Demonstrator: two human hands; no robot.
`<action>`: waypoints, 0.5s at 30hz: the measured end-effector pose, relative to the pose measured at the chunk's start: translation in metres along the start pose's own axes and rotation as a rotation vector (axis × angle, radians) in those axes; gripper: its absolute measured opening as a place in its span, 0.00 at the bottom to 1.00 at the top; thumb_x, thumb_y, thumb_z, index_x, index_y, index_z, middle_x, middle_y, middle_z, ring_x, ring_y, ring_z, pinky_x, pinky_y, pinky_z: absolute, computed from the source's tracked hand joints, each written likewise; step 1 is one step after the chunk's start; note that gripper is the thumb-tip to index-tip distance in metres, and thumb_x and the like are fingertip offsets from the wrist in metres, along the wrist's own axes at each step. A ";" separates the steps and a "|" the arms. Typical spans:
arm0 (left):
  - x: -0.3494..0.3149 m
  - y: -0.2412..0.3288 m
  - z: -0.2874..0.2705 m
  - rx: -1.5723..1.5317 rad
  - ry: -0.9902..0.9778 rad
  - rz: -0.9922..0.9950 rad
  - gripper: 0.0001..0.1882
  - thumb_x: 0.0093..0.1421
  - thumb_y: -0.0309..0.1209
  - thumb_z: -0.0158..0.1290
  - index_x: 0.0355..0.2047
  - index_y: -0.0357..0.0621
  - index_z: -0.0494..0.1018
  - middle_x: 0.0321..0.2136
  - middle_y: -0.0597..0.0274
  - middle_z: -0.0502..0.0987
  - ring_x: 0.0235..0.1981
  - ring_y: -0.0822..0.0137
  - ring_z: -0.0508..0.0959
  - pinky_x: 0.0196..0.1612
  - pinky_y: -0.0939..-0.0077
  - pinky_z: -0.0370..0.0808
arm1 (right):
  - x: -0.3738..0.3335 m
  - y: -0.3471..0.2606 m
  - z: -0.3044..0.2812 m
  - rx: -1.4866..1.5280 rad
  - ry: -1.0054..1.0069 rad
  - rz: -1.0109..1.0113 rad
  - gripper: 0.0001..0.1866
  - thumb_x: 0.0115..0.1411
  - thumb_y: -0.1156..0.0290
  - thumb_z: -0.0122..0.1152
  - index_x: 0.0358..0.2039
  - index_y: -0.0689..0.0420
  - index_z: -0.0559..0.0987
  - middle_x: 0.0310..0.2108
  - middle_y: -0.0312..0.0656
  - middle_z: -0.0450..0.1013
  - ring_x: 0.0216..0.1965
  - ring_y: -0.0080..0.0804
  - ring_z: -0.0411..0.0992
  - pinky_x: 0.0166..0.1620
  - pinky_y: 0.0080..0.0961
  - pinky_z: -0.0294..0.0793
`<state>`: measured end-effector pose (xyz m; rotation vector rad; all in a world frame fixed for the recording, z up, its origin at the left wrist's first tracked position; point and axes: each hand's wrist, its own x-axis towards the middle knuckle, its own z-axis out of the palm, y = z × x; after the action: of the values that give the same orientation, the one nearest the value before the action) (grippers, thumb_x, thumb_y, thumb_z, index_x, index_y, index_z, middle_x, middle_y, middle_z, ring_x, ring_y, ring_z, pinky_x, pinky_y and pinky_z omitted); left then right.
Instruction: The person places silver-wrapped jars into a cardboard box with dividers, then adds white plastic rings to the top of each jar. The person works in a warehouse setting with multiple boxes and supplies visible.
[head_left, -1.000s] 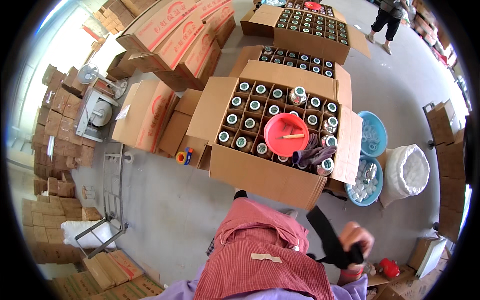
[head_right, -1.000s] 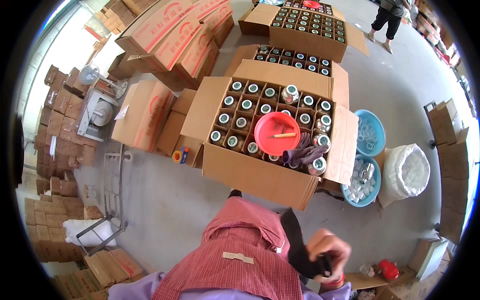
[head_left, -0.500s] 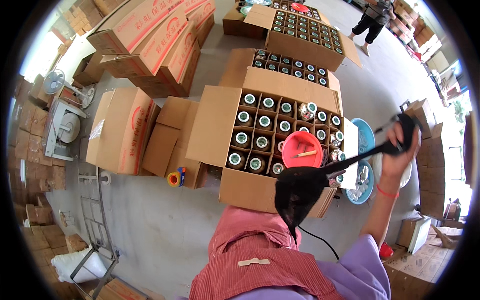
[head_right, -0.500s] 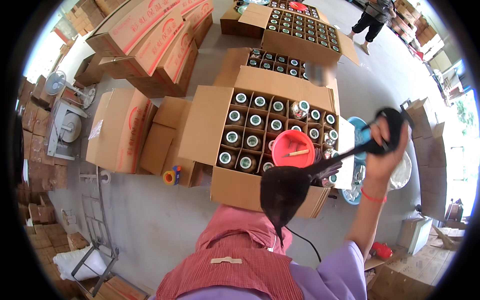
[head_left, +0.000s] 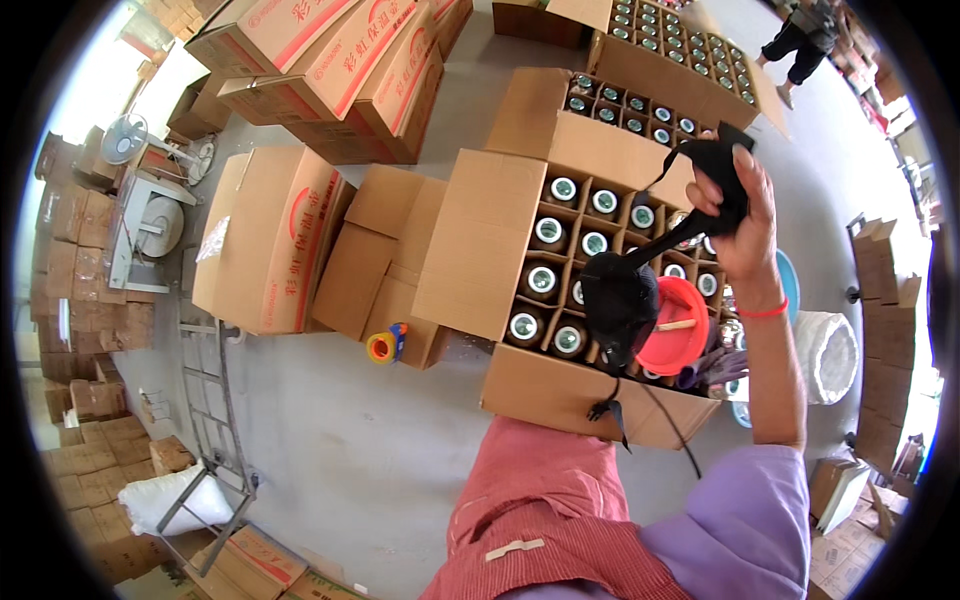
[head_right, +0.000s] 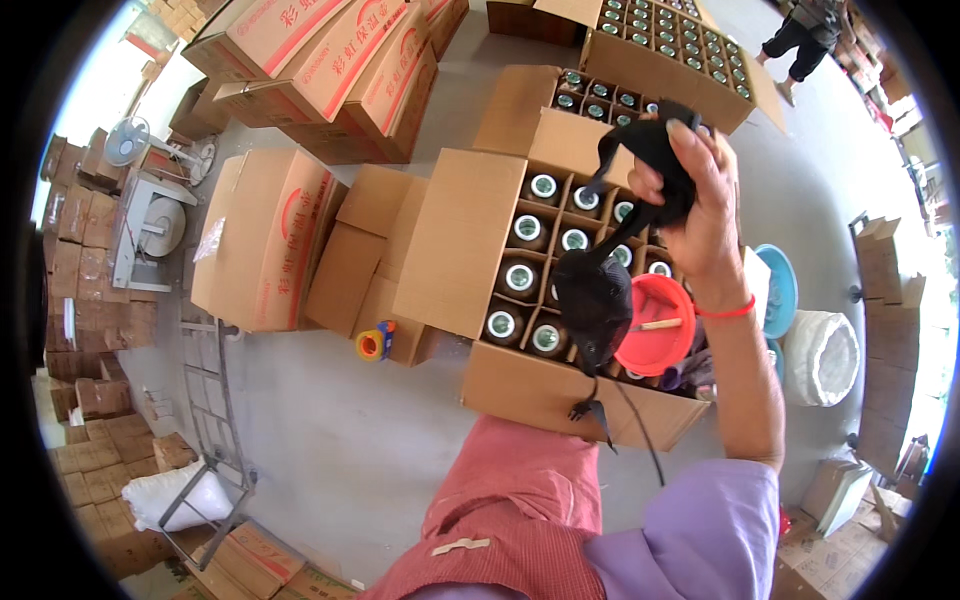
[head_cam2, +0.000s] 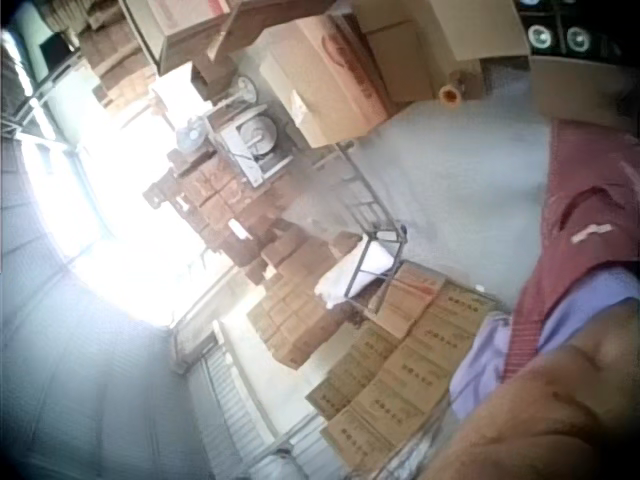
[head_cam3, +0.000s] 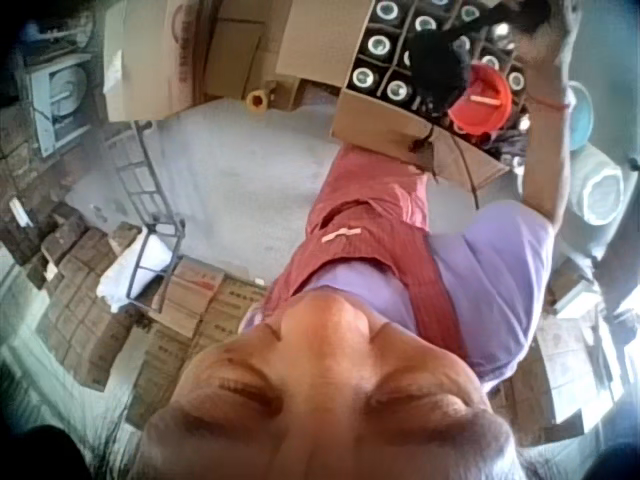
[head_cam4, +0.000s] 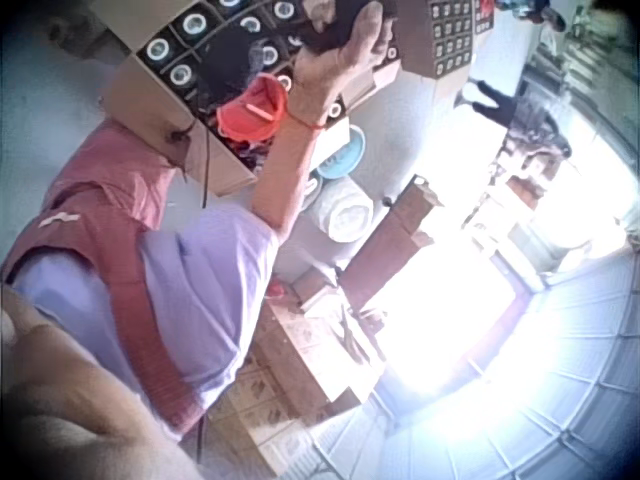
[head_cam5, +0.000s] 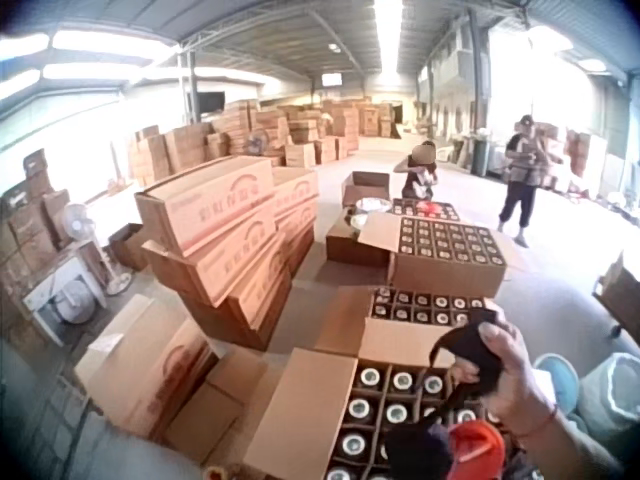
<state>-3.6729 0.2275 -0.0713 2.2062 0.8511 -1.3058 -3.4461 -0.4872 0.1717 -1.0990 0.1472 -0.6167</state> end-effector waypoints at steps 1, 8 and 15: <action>-0.004 -0.008 0.005 0.017 -0.004 -0.022 0.15 0.62 0.35 0.46 0.43 0.39 0.75 0.37 0.48 0.77 0.38 0.50 0.76 0.43 0.58 0.73 | 0.012 0.008 0.004 -0.004 -0.024 0.020 0.16 0.64 0.63 0.56 0.42 0.64 0.72 0.25 0.37 0.65 0.23 0.20 0.61 0.25 0.17 0.60; -0.014 -0.041 0.018 0.369 -0.098 -0.071 0.16 0.63 0.36 0.45 0.45 0.39 0.75 0.39 0.45 0.77 0.41 0.47 0.76 0.45 0.56 0.72 | 0.085 0.072 -0.095 0.095 -0.057 0.128 0.13 0.62 0.66 0.58 0.40 0.63 0.73 0.26 0.39 0.68 0.26 0.23 0.66 0.28 0.21 0.65; -0.008 0.197 0.019 0.282 0.101 0.695 0.14 0.65 0.29 0.47 0.47 0.32 0.72 0.43 0.44 0.78 0.45 0.52 0.78 0.50 0.65 0.73 | 0.113 0.078 -0.129 -0.008 0.011 -0.008 0.10 0.60 0.66 0.60 0.37 0.58 0.75 0.27 0.35 0.73 0.28 0.22 0.71 0.33 0.18 0.70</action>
<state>-3.5505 0.0718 -0.0615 2.4610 -0.1069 -1.0066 -3.3744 -0.6256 0.0654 -1.1044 0.1546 -0.6302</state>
